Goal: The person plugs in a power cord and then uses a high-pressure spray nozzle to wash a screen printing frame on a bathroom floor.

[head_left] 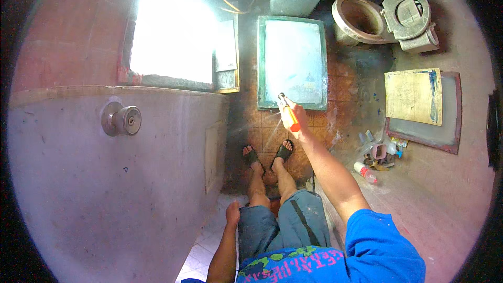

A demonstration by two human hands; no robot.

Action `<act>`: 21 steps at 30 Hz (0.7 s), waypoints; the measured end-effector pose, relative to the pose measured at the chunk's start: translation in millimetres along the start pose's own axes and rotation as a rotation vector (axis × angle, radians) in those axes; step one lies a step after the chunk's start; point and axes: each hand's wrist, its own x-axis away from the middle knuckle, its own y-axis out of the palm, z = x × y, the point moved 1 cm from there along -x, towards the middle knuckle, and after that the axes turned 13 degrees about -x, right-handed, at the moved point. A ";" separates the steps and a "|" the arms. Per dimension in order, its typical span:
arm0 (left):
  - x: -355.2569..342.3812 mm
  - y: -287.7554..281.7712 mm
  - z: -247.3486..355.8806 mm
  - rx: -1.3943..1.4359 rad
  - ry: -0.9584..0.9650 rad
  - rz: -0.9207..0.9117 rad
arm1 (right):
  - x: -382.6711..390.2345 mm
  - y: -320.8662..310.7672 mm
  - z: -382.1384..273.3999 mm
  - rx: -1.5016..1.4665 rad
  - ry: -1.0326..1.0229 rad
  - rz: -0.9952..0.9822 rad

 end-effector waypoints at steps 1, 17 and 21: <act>-0.8 0.5 1.2 0.030 -0.002 -0.005 | -3.3 -0.3 -7.4 0.122 0.085 -0.052; -31.7 30.0 -60.8 0.308 0.080 0.015 | 20.3 23.6 6.6 0.191 0.092 -0.049; -27.8 26.4 -55.7 0.237 0.085 0.016 | 37.4 37.3 55.1 0.130 0.097 -0.106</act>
